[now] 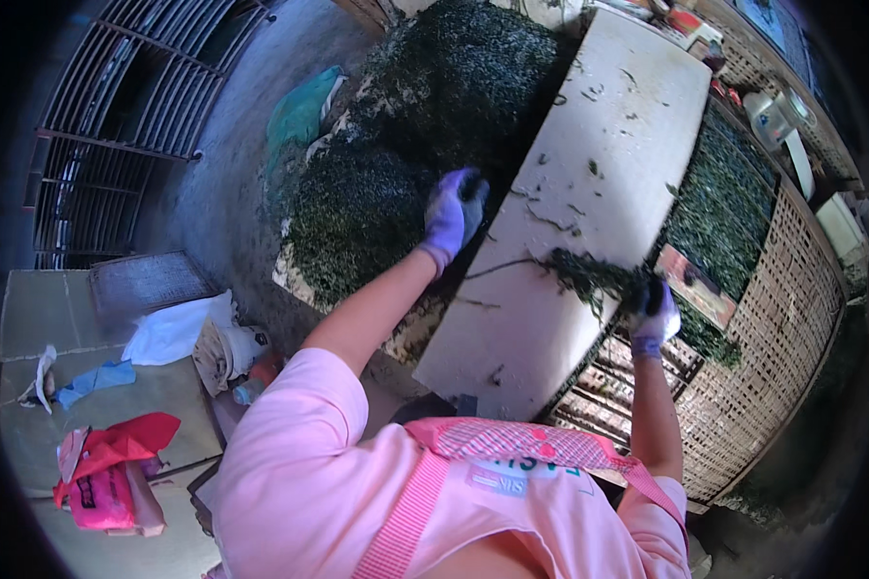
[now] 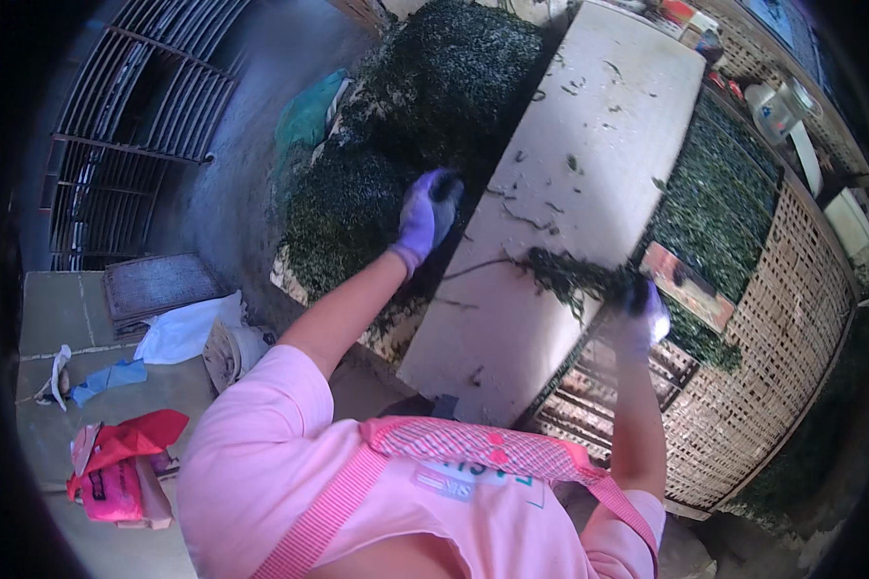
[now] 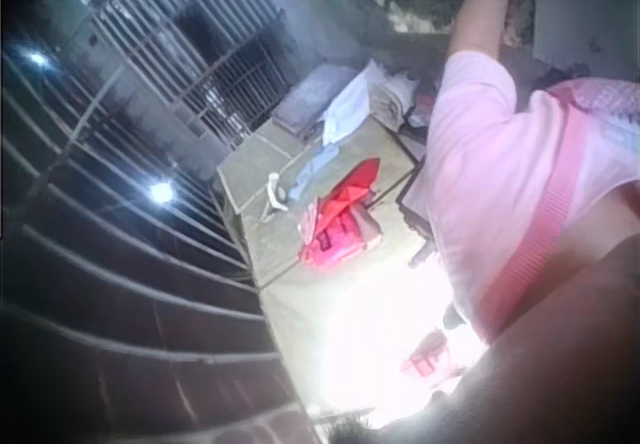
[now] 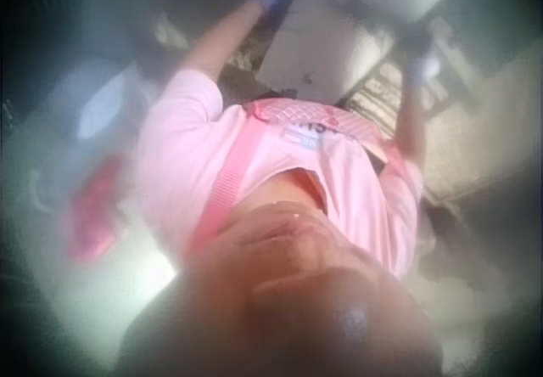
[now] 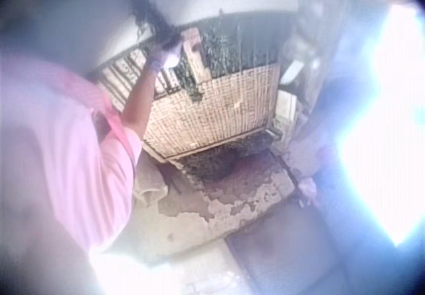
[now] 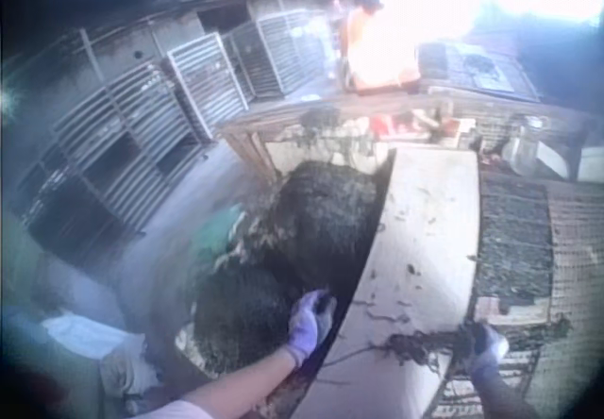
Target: The person repeatedly picks up handfuls of dried green seaweed from a large pile, places them onto a rectangular woven tray, and spreads them out evenly. The person continues this process of transferring and arranging the seaweed across the tray's surface.
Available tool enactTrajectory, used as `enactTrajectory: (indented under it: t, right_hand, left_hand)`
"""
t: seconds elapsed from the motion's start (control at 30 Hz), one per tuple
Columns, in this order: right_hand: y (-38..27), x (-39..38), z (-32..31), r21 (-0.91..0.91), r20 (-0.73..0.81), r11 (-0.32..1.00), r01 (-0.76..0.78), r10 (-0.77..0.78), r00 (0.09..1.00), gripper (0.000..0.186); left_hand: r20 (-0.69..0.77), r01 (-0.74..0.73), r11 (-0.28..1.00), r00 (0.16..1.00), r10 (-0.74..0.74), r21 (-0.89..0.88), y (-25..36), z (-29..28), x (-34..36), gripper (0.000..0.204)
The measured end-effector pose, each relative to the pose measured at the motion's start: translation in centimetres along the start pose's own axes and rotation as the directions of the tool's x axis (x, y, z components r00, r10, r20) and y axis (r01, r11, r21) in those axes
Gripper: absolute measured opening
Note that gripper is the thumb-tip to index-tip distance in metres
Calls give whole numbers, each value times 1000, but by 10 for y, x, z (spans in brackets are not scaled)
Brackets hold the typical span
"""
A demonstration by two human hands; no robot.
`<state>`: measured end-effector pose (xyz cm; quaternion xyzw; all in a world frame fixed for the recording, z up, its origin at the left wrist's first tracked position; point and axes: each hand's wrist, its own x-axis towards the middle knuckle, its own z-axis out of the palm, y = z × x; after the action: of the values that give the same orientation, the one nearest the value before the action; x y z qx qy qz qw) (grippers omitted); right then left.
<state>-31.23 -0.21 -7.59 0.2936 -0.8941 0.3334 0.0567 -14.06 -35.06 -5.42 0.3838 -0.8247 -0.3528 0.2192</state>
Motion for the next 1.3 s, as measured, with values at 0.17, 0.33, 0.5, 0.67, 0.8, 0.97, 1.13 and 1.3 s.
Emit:
enactTrajectory:
  t: [0.17,0.33,0.5,0.67,0.8,0.97,1.13,1.3]
  right_hand:
    - [-13,5,4,-112,-57,991,69,-76,995,38]
    - [-1,1,3,-205,-24,978,28,-34,999,35]
    - [4,0,13,-185,-88,983,24,-40,995,34]
    - [17,-6,10,-248,-111,967,54,-84,990,39]
    - [-14,3,6,-246,-38,967,-64,56,998,21]
    - [17,-1,12,-192,-105,979,68,-89,990,45]
    - [3,4,5,-188,-90,976,114,-133,987,27]
    - [1,2,5,-79,-121,994,70,-79,989,24]
  left_hand:
    - [32,-69,935,998,62,347,-37,58,70,44]
    - [196,-237,927,963,185,290,-87,68,25,44]
    - [203,-41,950,979,-24,311,-63,80,59,49]
    - [21,-58,998,998,57,29,-89,58,-15,53]
    - [62,30,889,996,-66,458,-97,62,-55,55]
    - [-7,-47,879,998,56,474,-109,91,3,59]
    - [-6,-63,970,998,66,236,-72,21,47,58]
    - [11,115,974,993,-115,-195,-59,-13,39,46]
